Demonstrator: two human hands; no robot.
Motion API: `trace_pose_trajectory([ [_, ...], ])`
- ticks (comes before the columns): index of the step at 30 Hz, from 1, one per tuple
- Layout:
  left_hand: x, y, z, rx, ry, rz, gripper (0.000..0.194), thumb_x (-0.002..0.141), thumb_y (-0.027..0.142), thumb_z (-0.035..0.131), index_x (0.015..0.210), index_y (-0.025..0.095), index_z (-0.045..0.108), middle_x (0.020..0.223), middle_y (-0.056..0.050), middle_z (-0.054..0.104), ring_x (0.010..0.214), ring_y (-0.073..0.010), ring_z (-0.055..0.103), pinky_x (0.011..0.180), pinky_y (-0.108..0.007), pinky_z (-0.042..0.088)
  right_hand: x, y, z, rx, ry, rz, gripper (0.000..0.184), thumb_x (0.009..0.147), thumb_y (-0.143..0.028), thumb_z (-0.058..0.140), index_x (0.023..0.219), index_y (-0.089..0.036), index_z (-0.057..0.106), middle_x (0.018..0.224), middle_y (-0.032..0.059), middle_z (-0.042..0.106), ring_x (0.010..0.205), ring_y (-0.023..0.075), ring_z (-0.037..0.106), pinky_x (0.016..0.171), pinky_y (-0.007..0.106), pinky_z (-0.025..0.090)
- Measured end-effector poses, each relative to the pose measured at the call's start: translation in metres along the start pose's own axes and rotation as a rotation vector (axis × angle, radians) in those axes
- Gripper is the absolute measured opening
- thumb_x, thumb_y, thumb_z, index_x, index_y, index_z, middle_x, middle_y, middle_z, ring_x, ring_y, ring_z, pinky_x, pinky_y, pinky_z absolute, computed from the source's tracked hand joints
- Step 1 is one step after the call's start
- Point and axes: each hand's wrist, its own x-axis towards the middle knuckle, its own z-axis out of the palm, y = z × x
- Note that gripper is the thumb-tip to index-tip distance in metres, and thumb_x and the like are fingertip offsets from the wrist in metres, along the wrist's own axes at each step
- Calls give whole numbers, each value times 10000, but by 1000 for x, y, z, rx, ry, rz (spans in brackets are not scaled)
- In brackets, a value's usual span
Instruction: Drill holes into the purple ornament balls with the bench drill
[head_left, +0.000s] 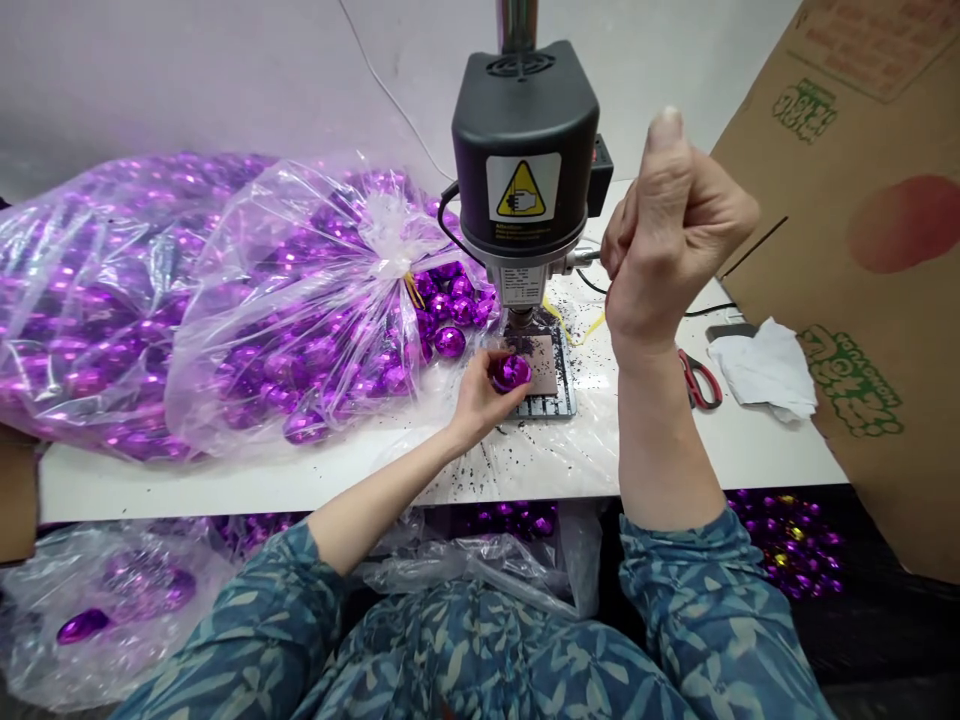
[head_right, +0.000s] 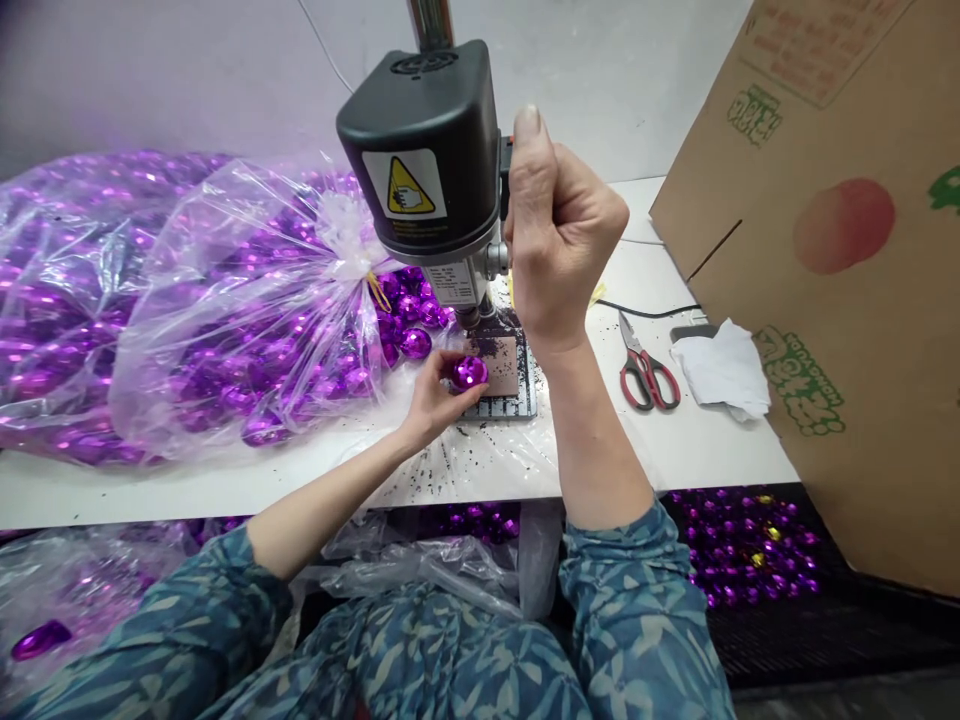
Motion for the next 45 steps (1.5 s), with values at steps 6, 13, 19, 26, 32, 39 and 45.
trace_pose_trajectory([
  [6,-97,45,-41,154,-791,175,485,758,414,941,1143,236,706,1047,-76,734,942,-276,710,789,-386,595,-2,6,1,-98,15,33,682,898,-784,508,524,-254,298,442,-61,261,387,84,281,463,339,308],
  [13,-29,5,-67,203,-266,201,197,1015,212,606,1173,270,710,1060,-87,729,962,-258,709,881,-436,616,-5,7,0,-84,38,51,690,924,-784,482,548,-236,296,481,-59,252,436,61,302,514,311,284],
  [19,67,-47,-72,635,-78,108,419,739,-8,715,1089,224,731,1231,-172,670,1215,-420,609,1066,-622,526,-7,6,-3,-190,19,66,696,934,-810,401,554,-248,247,468,-57,261,431,49,307,499,301,310],
  [26,64,-28,-76,242,-23,37,500,787,227,823,1265,230,675,1180,-123,671,1064,-329,696,979,-553,601,-8,3,0,-93,54,12,686,928,-746,520,530,-246,270,425,-75,250,379,43,271,451,309,285],
  [32,24,-6,-51,-517,-157,-300,376,898,423,766,1174,217,617,1076,-114,783,925,-237,773,800,-426,658,-9,0,1,-54,65,18,684,880,-734,576,523,-229,283,434,-77,274,379,37,261,461,306,260],
  [39,26,-33,-17,-487,-16,-227,631,736,444,940,1220,219,603,1127,-95,820,1066,-236,787,987,-445,624,-10,0,-2,-54,42,20,671,904,-702,582,527,-227,295,434,-78,278,384,35,271,468,292,291],
  [45,37,-40,-13,-384,-51,-184,613,792,471,900,1289,200,667,1222,-132,803,1127,-259,780,1012,-455,630,-14,0,-4,-114,37,67,689,913,-792,493,550,-240,295,451,-67,278,421,58,270,500,321,295],
])
